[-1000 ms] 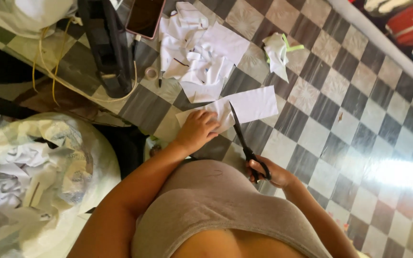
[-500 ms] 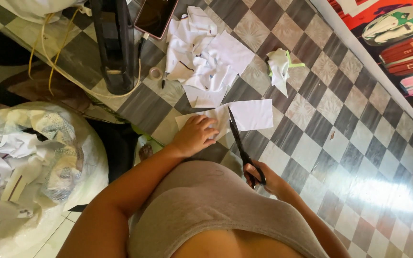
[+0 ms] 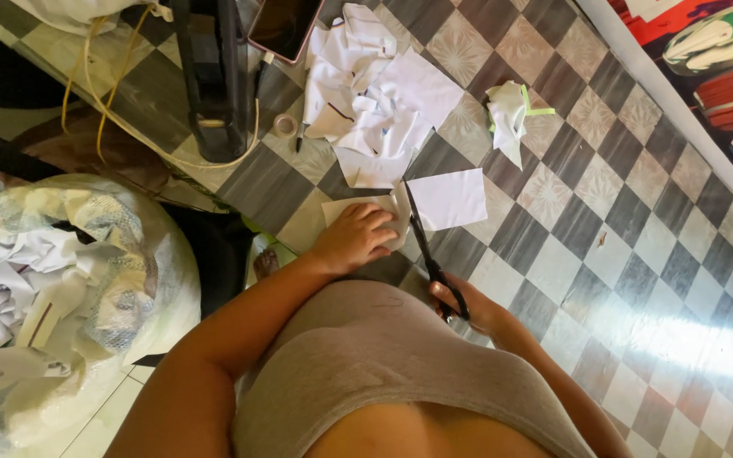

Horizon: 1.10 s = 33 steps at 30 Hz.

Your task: The person retrieves a white cloth from a plastic bag and places it on a checkered table. Using scissors, they cut the cloth into smaller strips and pieces, occasionally adjusting the fabric with their hands. The cut pieces are gathered and placed back into the bag.

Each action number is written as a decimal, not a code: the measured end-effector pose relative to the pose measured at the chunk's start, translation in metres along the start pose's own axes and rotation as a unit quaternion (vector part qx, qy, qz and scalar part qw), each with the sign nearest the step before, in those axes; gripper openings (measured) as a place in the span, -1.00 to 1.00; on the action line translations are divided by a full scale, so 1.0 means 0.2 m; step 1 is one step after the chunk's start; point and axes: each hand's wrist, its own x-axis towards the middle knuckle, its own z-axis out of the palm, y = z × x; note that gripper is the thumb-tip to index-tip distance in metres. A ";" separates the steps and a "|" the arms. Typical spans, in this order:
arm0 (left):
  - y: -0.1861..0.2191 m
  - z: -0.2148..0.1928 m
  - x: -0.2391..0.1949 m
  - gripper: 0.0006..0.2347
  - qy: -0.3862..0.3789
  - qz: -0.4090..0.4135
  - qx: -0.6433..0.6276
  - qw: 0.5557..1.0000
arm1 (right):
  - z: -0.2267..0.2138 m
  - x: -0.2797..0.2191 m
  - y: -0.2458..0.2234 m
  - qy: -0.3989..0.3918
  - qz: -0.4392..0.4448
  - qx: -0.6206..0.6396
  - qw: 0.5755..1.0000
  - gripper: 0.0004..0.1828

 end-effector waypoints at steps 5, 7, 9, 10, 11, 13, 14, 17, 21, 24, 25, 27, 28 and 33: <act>-0.01 0.01 0.00 -0.78 -0.020 0.016 -0.014 1.000 | 0.01 0.01 -0.02 0.015 0.002 0.025 1.000 -0.53; -0.01 0.02 -0.01 -0.78 -0.014 0.020 -0.012 1.000 | 0.02 0.01 -0.04 0.029 -0.015 0.009 0.999 -0.56; -0.01 0.01 -0.01 -0.78 -0.011 0.019 -0.005 1.000 | 0.02 0.00 -0.04 0.037 -0.023 0.002 0.999 -0.57; -0.01 0.01 0.00 -0.78 -0.008 0.020 0.002 1.000 | 0.02 0.00 -0.04 0.045 -0.033 -0.004 0.998 -0.57; -0.01 0.01 -0.01 -0.78 -0.009 0.020 0.002 1.000 | 0.02 -0.01 -0.03 0.045 -0.033 -0.004 0.998 -0.57; -0.02 0.03 -0.01 -0.78 -0.005 0.023 0.000 1.000 | 0.01 -0.02 0.00 0.059 -0.040 -0.008 0.997 -0.56; -0.02 0.03 -0.01 -0.78 -0.005 0.025 0.000 1.000 | 0.01 -0.05 0.00 0.060 -0.041 -0.006 0.997 -0.56; -0.02 0.05 -0.02 -0.79 -0.007 0.031 -0.013 0.999 | 0.01 -0.10 0.01 0.067 -0.041 -0.031 0.996 -0.53; -0.01 0.05 -0.01 -0.81 -0.019 0.038 -0.005 0.999 | -0.02 -0.08 0.08 0.062 -0.048 0.006 0.997 -0.52; 0.01 0.01 -0.01 -0.83 -0.025 0.044 -0.003 0.999 | -0.02 -0.05 0.02 0.031 -0.058 0.008 0.998 -0.48; 0.01 0.00 0.00 -0.83 -0.028 0.048 0.002 0.998 | -0.01 -0.04 -0.01 0.015 -0.062 0.003 0.998 -0.47; 0.02 -0.03 0.01 -0.83 -0.033 0.051 -0.001 0.998 | -0.01 -0.02 -0.05 0.015 -0.055 -0.006 0.998 -0.47; 0.02 -0.05 0.01 -0.82 -0.037 0.051 -0.005 0.998 | 0.00 -0.01 -0.08 0.013 -0.047 -0.019 0.999 -0.47; 0.02 -0.04 0.00 -0.85 -0.002 0.067 -0.011 0.998 | -0.02 0.05 -0.05 0.033 -0.043 -0.017 0.998 -0.50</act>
